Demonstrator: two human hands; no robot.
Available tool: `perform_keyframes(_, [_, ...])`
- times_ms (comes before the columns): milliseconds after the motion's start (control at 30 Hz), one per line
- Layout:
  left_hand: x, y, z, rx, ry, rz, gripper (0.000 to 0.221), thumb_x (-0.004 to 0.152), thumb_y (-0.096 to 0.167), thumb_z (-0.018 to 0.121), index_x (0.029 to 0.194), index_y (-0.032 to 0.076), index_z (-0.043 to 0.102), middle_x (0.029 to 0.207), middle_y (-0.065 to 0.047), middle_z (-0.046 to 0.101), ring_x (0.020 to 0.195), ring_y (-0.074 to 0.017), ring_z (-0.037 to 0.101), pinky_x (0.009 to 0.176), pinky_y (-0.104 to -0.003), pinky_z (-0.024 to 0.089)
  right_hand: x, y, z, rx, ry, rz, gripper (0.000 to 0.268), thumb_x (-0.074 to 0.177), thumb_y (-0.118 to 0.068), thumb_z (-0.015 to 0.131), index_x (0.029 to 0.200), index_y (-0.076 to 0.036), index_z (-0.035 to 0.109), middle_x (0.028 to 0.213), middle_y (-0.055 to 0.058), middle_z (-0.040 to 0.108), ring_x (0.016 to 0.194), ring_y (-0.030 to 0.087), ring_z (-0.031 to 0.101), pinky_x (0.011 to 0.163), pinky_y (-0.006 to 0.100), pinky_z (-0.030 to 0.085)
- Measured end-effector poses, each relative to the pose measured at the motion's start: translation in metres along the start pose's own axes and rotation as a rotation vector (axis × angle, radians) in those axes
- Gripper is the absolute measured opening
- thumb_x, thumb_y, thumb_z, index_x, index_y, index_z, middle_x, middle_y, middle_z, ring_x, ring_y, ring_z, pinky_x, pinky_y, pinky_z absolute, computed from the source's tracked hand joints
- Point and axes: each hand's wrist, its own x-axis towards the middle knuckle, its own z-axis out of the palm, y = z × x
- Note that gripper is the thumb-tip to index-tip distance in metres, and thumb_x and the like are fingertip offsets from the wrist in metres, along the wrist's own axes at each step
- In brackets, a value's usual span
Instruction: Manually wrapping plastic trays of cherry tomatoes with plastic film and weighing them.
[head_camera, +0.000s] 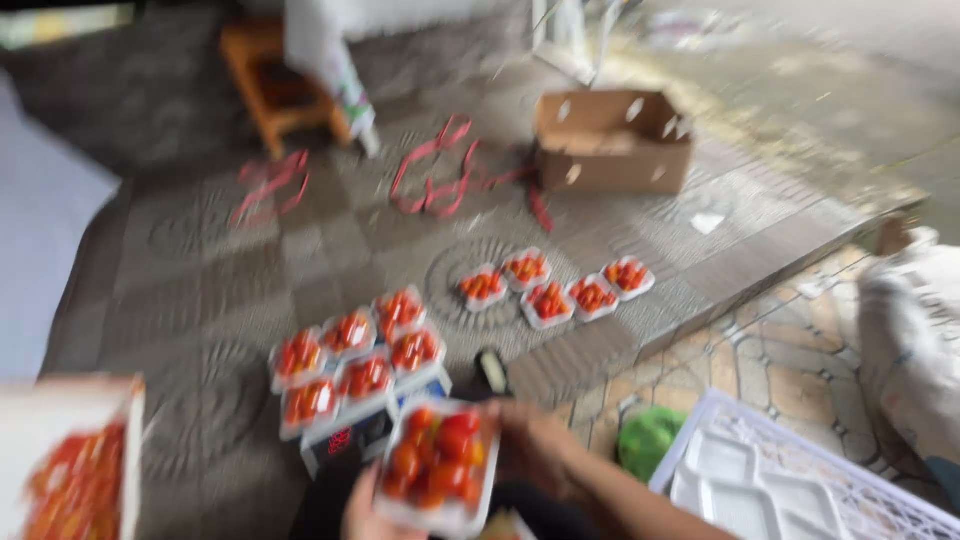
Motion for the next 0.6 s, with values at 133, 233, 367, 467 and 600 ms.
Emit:
perform_keyframes(133, [-0.111, 0.147, 0.204, -0.552, 0.306, -0.286, 0.048, 0.103, 0.032, 0.04, 0.135, 0.003, 0.059, 0.136, -0.021, 0.063, 0.125, -0.0339, 0.058, 0.11, -0.046, 0.041, -0.024, 0.004, 0.027, 0.029, 0.041, 0.08, 0.058, 0.091, -0.049, 0.053, 0.129, -0.006, 0.064, 0.122, 0.021, 0.074, 0.103, 0.038, 0.071, 0.088, 0.053, 0.055])
perform_keyframes(233, [-0.12, 0.163, 0.218, -0.509, 0.273, -0.33, 0.055, 0.1, 0.037, 0.039, 0.14, 0.005, 0.059, 0.139, -0.02, 0.064, 0.127, -0.0322, 0.058, 0.108, -0.044, 0.043, -0.041, -0.007, 0.046, 0.02, 0.099, 0.129, 0.056, 0.102, -0.051, 0.037, 0.135, -0.012, 0.058, 0.132, 0.023, 0.067, 0.115, 0.039, 0.063, 0.094, 0.052, 0.048])
perform_keyframes(367, [-0.113, 0.148, 0.21, -0.526, 0.248, -0.31, 0.051, 0.101, 0.039, 0.046, 0.136, 0.006, 0.062, 0.132, -0.016, 0.065, 0.122, -0.029, 0.059, 0.107, -0.044, 0.045, -0.033, 0.003, 0.029, -0.035, 0.117, 0.031, 0.058, 0.104, -0.047, 0.039, 0.14, -0.006, 0.058, 0.127, 0.023, 0.066, 0.111, 0.041, 0.065, 0.091, 0.055, 0.052])
perform_keyframes(467, [-0.112, 0.145, 0.205, -0.554, 0.202, -0.286, 0.049, 0.101, 0.049, 0.048, 0.13, 0.012, 0.062, 0.125, -0.011, 0.064, 0.119, -0.0271, 0.058, 0.106, -0.047, 0.047, -0.031, 0.006, 0.025, -0.002, 0.097, -0.051, 0.061, 0.104, -0.05, 0.043, 0.141, -0.004, 0.059, 0.126, 0.025, 0.065, 0.114, 0.044, 0.065, 0.096, 0.061, 0.051])
perform_keyframes(600, [-0.105, 0.149, 0.184, 0.207, 0.136, -0.303, 0.029, 0.089, 0.053, 0.047, 0.095, 0.027, 0.06, 0.102, 0.003, 0.066, 0.092, -0.0133, 0.059, 0.079, -0.031, 0.048, -0.025, -0.001, -0.004, 0.088, -0.009, -0.064, 0.053, 0.093, -0.039, 0.05, 0.138, -0.011, 0.052, 0.141, 0.019, 0.058, 0.127, 0.036, 0.055, 0.113, 0.053, 0.04])
